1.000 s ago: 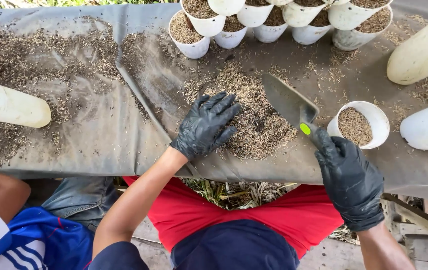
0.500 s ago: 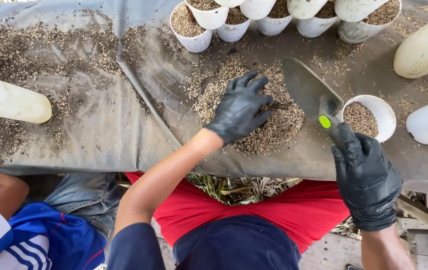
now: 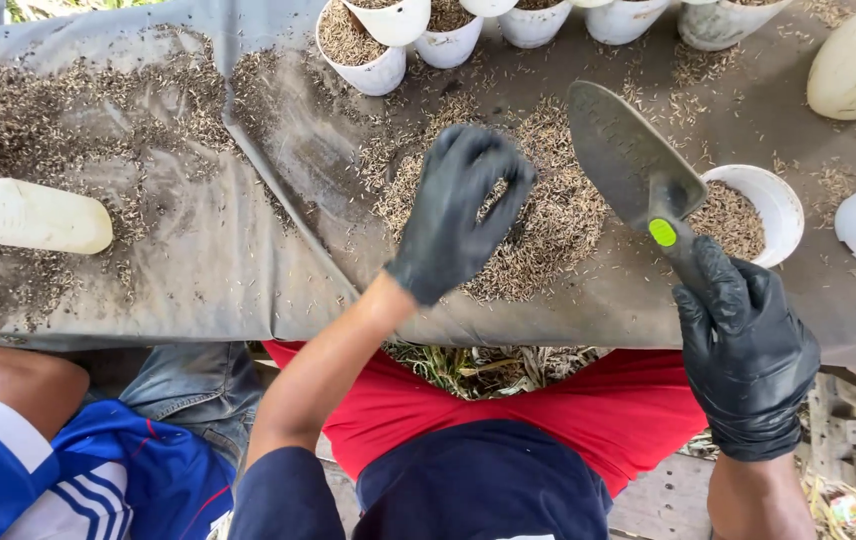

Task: A person wearing black gloves is filling small white plastic cups with a soil mixture using a hand trowel and then planting seeds into them at an outdoor workstation.

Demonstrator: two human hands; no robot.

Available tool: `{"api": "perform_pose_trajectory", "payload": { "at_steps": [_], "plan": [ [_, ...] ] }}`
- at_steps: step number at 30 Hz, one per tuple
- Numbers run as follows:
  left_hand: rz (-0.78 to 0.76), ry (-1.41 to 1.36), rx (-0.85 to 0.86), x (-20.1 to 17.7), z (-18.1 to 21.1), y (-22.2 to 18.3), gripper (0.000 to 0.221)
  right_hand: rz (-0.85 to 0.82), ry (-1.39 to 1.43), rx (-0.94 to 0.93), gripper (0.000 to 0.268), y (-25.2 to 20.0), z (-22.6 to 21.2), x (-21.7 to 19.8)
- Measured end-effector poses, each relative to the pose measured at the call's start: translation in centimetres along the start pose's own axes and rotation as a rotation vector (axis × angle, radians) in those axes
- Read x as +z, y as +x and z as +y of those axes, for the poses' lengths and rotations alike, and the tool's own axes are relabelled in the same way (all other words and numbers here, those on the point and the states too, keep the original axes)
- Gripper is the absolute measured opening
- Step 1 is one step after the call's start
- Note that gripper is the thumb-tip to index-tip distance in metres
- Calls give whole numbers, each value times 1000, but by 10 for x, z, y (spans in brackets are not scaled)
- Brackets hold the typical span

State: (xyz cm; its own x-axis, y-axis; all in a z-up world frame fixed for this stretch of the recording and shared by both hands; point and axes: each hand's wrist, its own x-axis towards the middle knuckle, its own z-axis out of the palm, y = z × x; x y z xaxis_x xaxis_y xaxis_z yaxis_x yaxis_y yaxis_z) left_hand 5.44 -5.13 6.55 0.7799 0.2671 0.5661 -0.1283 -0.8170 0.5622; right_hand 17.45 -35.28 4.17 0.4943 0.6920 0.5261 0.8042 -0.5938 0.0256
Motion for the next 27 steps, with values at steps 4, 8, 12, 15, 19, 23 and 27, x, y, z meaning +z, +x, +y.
{"api": "perform_pose_trajectory", "payload": {
  "at_steps": [4,8,12,15,19,23,27],
  "plan": [
    [-98,476,316,-14,65,-73,43,-11,32,-23,48,5,1,7],
    [-32,350,208,30,98,-128,31,-195,-9,93,31,23,-15,9],
    [-266,533,333,57,53,-193,25,-228,110,208,36,43,-24,16],
    [-273,565,280,42,45,-196,35,40,-410,7,38,58,-25,27],
    [-35,418,297,5,42,-157,13,20,-436,-23,44,80,-24,27],
    [-15,152,308,-12,-16,-131,39,40,-761,-288,17,91,-18,36],
    [11,-95,-5,-36,-44,-44,45,-17,-550,-312,18,92,-40,24]
  ]
}}
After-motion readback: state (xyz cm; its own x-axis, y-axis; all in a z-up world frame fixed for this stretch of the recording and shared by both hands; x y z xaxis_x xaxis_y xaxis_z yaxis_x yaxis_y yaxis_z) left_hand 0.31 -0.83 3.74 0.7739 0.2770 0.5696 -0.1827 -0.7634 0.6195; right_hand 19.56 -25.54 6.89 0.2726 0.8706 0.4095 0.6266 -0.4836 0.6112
